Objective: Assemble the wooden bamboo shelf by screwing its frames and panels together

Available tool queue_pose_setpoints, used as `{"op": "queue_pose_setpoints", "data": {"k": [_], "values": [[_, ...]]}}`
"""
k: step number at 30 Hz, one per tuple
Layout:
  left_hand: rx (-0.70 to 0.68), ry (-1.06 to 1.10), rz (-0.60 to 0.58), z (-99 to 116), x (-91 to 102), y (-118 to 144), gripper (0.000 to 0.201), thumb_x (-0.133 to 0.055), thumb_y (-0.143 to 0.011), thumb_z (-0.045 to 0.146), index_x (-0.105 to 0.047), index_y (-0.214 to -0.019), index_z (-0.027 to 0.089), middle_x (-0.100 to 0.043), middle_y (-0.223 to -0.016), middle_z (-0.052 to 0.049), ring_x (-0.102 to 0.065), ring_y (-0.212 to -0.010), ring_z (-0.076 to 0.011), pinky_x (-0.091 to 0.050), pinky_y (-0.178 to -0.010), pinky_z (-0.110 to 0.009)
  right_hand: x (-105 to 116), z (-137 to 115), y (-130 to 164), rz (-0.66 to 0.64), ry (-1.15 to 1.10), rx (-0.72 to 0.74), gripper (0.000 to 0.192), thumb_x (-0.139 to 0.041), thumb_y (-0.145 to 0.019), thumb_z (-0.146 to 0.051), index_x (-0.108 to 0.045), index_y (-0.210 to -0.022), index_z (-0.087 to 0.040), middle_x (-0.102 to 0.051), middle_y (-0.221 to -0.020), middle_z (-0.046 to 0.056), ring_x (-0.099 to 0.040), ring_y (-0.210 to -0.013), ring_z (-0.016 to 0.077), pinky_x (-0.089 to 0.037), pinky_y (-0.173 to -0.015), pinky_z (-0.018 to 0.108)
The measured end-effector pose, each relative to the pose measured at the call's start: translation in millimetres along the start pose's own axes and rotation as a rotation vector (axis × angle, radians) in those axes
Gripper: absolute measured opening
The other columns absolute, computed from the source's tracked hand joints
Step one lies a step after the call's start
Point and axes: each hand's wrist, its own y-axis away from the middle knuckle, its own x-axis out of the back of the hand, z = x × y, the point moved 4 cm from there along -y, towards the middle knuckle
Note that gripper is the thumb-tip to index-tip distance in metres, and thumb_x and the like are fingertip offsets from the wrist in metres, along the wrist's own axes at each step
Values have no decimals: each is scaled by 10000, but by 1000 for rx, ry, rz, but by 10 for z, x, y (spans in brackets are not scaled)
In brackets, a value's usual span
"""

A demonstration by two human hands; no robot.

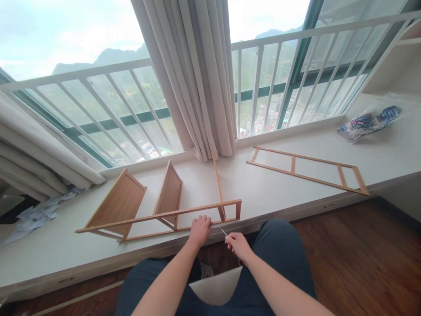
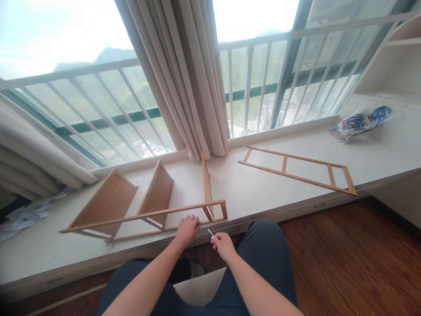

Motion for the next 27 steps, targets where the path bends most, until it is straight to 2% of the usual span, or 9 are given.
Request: {"op": "queue_pose_setpoints", "data": {"k": [7, 10, 14, 17, 19, 21, 24, 27], "values": [[-56, -12, -134, -43, 34, 108, 248, -431, -956, 193, -591, -1143, 166, -643, -1168, -188, -600, -1097, -333, -417, -928, -477, 73, 23, 117, -68, -13, 43, 284, -608, -791, -429, -604, -693, -162, -543, -504, -30, -369, -399, 70, -247, -438, 216], [-78, 51, -170, -85, 85, 172, 263, -404, -968, 193, -576, -1165, 161, -683, -1093, -191, -650, -1029, -324, -444, -887, -454, 55, 28, 155, -107, 6, 63, 305, -606, -768, -459, -594, -688, -165, -538, -507, -30, -370, -403, 72, -239, -434, 217], [-66, 134, -128, -163, 286, 182, 278, -387, -1016, 359, -565, -1166, 207, -718, -1044, -158, -685, -971, -311, -473, -798, -387, 32, 44, 176, -126, 50, 65, 306, -586, -748, -466, -590, -683, -167, -545, -513, -25, -377, -407, 73, -240, -440, 218], [-80, 287, 2, -199, 657, 129, 293, -532, -959, 480, -584, -1136, 252, -738, -1043, -120, -693, -933, -312, -476, -786, -366, 26, 78, 162, -133, 86, 66, 316, -558, -727, -485, -583, -678, -173, -549, -513, -18, -377, -405, 77, -244, -441, 223], [-47, 353, 88, -251, 985, 93, 226, -590, -929, 474, -618, -994, 259, -739, -925, -82, -689, -882, -288, -472, -800, -347, 23, 100, 153, -140, 105, 70, 333, -541, -709, -508, -576, -671, -179, -545, -510, -15, -363, -401, 78, -240, -439, 229], [-8, 358, 158, -321, 1339, 74, 233, -582, -934, 469, -616, -892, 243, -713, -836, -77, -677, -848, -281, -464, -800, -342, 19, 111, 155, -147, 124, 84, 351, -529, -696, -529, -577, -669, -183, -543, -513, -11, -361, -405, 82, -243, -442, 235], [36, 349, 297, -456, 1876, 93, 260, -599, -923, 472, -597, -841, 226, -684, -811, -82, -658, -815, -265, -444, -780, -322, 8, 113, 178, -148, 156, 97, 366, -520, -677, -552, -570, -662, -190, -537, -517, -9, -371, -415, 88, -250, -453, 240], [54, 320, 412, -605, 2317, 158, 265, -589, -932, 466, -577, -833, 220, -648, -777, -69, -632, -770, -235, -413, -727, -289, -15, 110, 206, -149, 184, 97, 373, -505, -673, -568, -561, -660, -199, -529, -526, -10, -366, -416, 93, -241, -451, 243]]}}
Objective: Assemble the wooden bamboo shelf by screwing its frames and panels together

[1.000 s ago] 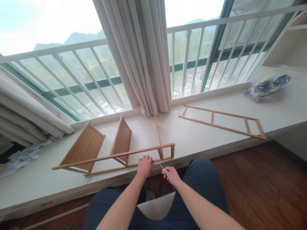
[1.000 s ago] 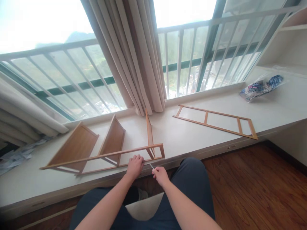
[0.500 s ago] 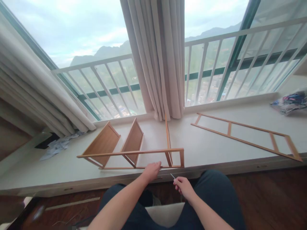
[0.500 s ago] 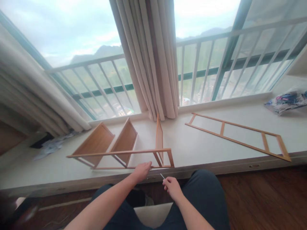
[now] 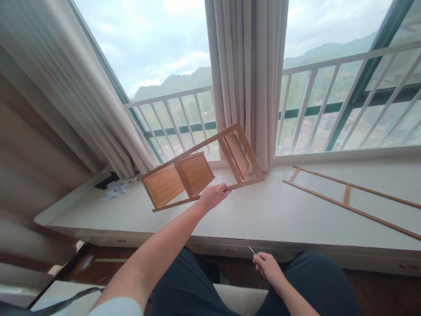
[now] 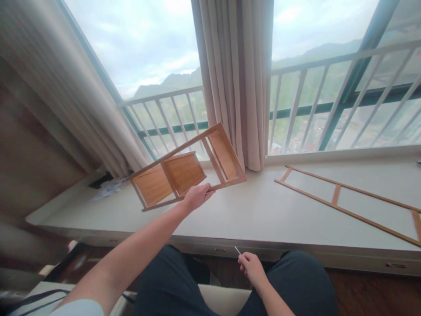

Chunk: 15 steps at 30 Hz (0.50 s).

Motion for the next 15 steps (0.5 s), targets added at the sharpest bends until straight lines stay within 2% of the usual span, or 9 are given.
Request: {"op": "queue_pose_setpoints", "data": {"k": [3, 7, 11, 15], "values": [[-16, -52, 110, -55, 360, -40, 256, -530, -959, 451, -543, -856, 218, -625, -766, -53, -599, -712, -204, -386, -683, -273, -24, -9, 8, 2, 30, -1, 373, -494, -673, -573, -555, -650, -205, -528, -529, -7, -367, -419, 98, -232, -449, 245], [-85, 93, 360, -180, 757, 14, 212, -533, -947, 382, -478, -813, 227, -550, -671, 1, -515, -595, -157, -340, -614, -258, -43, -15, -2, -10, 46, 10, 349, -510, -671, -549, -548, -644, -203, -528, -517, -8, -373, -417, 96, -246, -455, 242], [-76, 212, 594, -348, 1076, 88, 192, -513, -955, 339, -465, -806, 228, -476, -602, 37, -432, -535, -133, -313, -566, -253, -68, 0, -24, -23, 30, 8, 304, -534, -700, -499, -550, -644, -201, -522, -491, -17, -353, -397, 88, -225, -446, 233], [-29, 339, 712, -467, 1346, 149, 312, -422, -1013, 411, -431, -755, 235, -443, -535, 46, -412, -468, -118, -303, -492, -248, -119, 53, -69, -12, 39, -10, 300, -583, -713, -490, -546, -621, -206, -513, -467, -23, -335, -372, 83, -215, -445, 239]]}}
